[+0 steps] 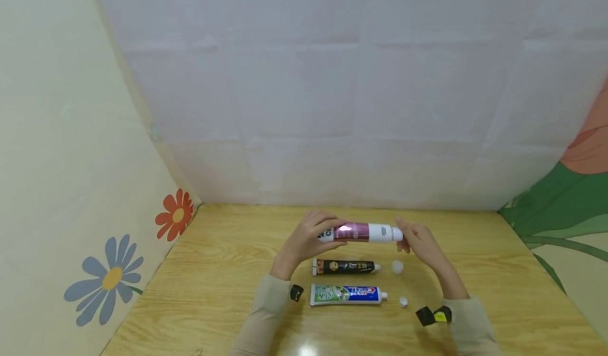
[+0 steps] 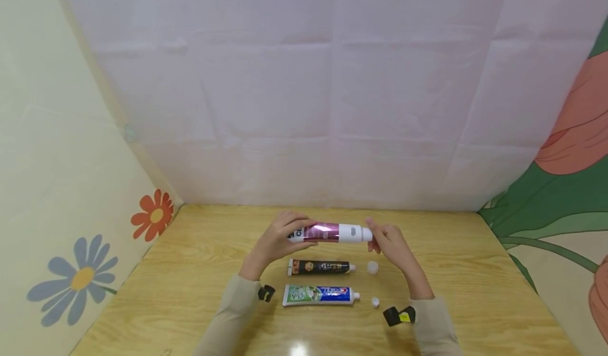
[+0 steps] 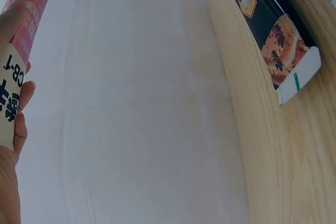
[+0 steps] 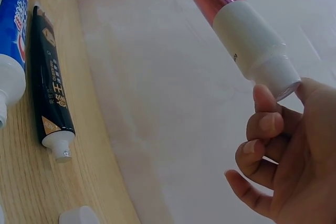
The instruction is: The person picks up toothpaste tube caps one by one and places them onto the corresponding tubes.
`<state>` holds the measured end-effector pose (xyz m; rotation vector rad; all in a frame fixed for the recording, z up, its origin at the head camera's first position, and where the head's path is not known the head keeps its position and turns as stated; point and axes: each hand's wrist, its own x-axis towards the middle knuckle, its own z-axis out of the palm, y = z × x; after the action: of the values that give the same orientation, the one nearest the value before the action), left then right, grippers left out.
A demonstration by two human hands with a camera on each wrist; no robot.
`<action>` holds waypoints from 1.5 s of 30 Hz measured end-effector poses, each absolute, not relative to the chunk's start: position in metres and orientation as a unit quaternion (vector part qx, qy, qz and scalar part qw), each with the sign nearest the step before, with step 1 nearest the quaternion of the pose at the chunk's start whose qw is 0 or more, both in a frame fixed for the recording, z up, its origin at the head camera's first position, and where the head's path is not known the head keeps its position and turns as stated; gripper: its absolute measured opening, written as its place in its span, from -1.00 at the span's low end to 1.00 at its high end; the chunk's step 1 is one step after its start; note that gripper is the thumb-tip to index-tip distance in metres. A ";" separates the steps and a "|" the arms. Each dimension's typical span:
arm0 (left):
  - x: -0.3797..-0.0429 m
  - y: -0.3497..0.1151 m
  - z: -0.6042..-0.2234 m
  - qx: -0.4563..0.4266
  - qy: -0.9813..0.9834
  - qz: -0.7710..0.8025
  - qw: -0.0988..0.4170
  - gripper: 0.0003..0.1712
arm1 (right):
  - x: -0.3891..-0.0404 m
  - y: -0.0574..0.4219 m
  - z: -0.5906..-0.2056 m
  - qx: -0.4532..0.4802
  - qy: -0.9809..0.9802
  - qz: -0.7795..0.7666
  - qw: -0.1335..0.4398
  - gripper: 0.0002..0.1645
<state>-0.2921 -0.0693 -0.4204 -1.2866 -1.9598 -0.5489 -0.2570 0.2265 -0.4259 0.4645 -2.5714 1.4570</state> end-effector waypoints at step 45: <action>-0.292 -0.069 -0.417 -0.494 -0.760 -0.205 0.370 -0.40 | -0.248 0.250 -0.413 0.262 -0.854 0.436 0.109 -0.62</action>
<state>-0.2917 -0.0692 -0.4171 -1.2672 -1.9490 -0.5271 -0.2484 0.2505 -0.4133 0.7697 -2.5113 1.2821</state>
